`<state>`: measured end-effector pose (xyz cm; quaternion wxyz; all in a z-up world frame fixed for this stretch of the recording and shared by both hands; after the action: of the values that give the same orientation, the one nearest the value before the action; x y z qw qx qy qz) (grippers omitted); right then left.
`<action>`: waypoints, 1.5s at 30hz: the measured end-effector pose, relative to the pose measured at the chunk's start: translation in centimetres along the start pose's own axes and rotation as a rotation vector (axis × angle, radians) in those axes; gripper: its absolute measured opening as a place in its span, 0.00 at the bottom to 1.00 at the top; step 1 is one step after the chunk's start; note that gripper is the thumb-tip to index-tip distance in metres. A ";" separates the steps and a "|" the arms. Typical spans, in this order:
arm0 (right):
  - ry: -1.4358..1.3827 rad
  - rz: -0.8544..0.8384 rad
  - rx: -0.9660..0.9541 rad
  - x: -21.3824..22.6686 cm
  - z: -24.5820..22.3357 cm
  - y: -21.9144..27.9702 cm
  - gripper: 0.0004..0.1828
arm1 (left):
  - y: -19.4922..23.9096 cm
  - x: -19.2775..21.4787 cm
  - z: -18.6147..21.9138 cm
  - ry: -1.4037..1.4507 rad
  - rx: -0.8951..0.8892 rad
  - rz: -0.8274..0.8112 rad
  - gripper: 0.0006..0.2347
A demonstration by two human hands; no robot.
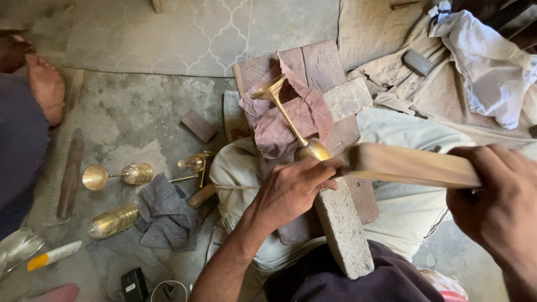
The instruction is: The person hammers a brass lamp base with a wooden mallet while seated on the floor. They repeatedly strike the base, occasionally rotating it to work different areas.
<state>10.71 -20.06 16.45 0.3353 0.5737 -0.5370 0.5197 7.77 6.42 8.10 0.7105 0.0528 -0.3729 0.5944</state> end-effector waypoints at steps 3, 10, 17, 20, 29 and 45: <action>-0.158 0.079 -0.019 -0.6 0.3 1.8 0.10 | 0.5 -0.4 0.1 0.008 -0.030 0.013 0.21; 0.096 0.045 -0.094 -1.7 3.7 4.1 0.14 | 3.2 1.0 -0.8 0.294 0.155 0.417 0.04; -0.177 -0.190 -0.488 -4.9 6.9 3.9 0.23 | 3.0 -1.5 -0.7 0.450 0.277 0.598 0.08; -0.444 -0.033 -0.286 -3.1 4.9 2.7 0.32 | 2.5 -1.3 -0.2 0.393 0.303 0.568 0.09; -0.149 0.060 0.358 2.9 -3.8 -4.4 0.30 | 1.3 0.4 0.7 0.189 0.259 0.538 0.10; 0.508 0.068 0.888 7.2 -14.5 -4.3 0.31 | 5.7 -7.9 -0.7 0.024 0.242 0.986 0.04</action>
<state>10.57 -7.50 27.48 0.1619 0.4987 -0.1842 0.8314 2.95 2.05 0.75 0.3383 -0.0543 -0.2737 0.8987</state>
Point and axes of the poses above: each hand's wrist, its own y-axis away from the middle knuckle, its own x-axis out of the back of the hand, z = x × y, the point moved 4 cm from there along -y, towards the middle knuckle, and after that the axes turned 1 degree about z, right-handed, at the moved point
